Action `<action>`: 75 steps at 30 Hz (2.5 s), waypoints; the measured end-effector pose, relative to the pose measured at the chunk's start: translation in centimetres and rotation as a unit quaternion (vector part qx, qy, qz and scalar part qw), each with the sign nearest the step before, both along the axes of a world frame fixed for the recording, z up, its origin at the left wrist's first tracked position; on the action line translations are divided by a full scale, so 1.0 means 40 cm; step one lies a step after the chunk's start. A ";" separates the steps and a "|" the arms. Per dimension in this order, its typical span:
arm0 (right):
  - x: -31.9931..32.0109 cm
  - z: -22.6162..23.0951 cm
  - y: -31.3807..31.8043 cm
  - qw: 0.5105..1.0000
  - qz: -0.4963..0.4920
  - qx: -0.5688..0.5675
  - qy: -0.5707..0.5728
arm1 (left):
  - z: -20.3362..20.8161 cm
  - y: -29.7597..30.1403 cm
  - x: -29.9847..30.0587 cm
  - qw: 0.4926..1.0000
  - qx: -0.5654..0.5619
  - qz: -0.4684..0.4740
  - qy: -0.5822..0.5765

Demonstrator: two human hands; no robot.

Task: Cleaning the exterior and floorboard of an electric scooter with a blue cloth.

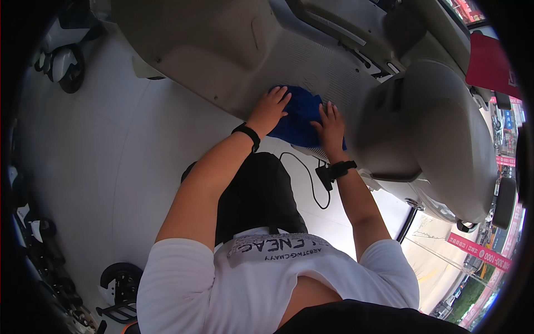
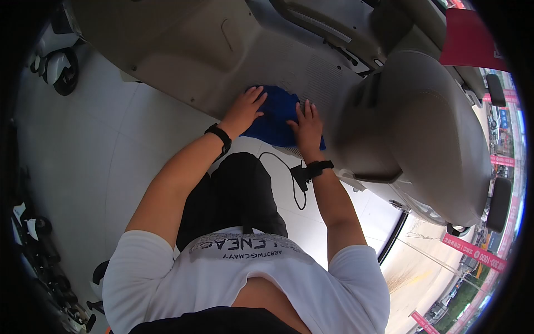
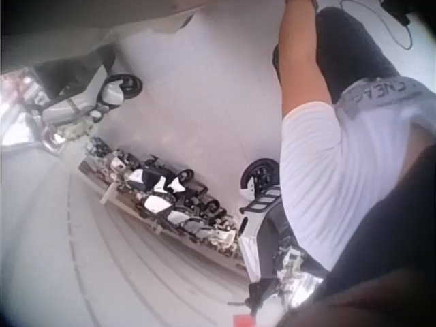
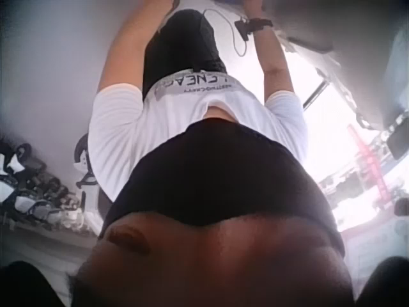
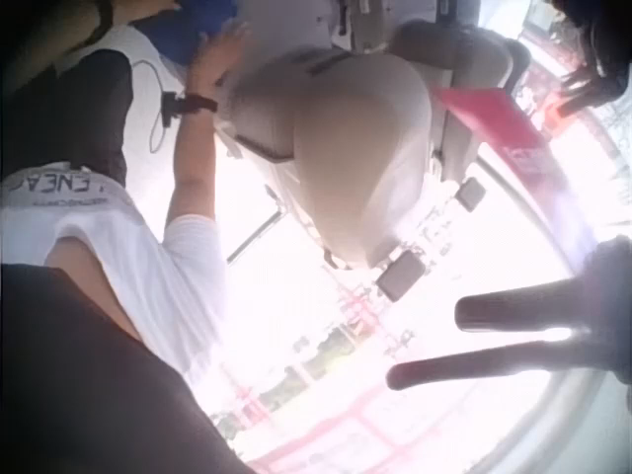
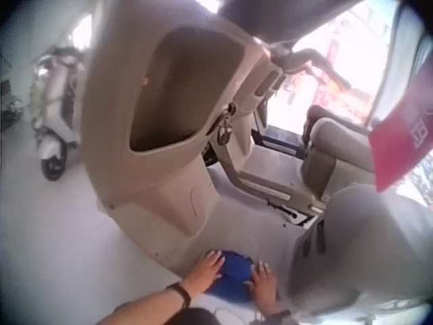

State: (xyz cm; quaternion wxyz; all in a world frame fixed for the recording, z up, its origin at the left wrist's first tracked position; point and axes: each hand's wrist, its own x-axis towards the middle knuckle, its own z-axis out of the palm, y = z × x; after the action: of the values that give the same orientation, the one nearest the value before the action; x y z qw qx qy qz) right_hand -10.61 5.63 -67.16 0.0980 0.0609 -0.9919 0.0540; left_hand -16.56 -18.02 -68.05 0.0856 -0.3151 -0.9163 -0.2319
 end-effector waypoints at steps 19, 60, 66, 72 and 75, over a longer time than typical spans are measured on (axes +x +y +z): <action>-0.097 0.204 -0.013 0.986 -0.031 -0.158 -0.051 | 0.215 -0.075 -0.105 0.986 0.043 0.125 -0.098; 0.055 0.077 -0.182 0.998 0.059 -0.002 -0.026 | 0.013 -0.014 0.086 0.989 -0.126 0.070 -0.037; 0.227 0.124 -0.018 0.996 -0.018 0.034 -0.074 | 0.034 0.180 0.212 0.998 -0.042 -0.035 -0.035; 0.208 0.071 -0.033 0.995 -0.044 -0.015 -0.083 | 0.029 0.154 0.193 0.996 -0.051 -0.059 -0.031; 0.130 0.064 -0.097 0.996 -0.020 -0.017 -0.082 | 0.020 0.098 0.147 0.998 -0.062 -0.017 -0.027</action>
State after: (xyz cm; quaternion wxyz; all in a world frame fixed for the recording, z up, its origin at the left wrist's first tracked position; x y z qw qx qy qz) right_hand -5.40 1.76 -64.59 0.0185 0.0344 -0.9965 0.0735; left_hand -10.68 -14.11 -67.25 0.0375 -0.3286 -0.9254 -0.1849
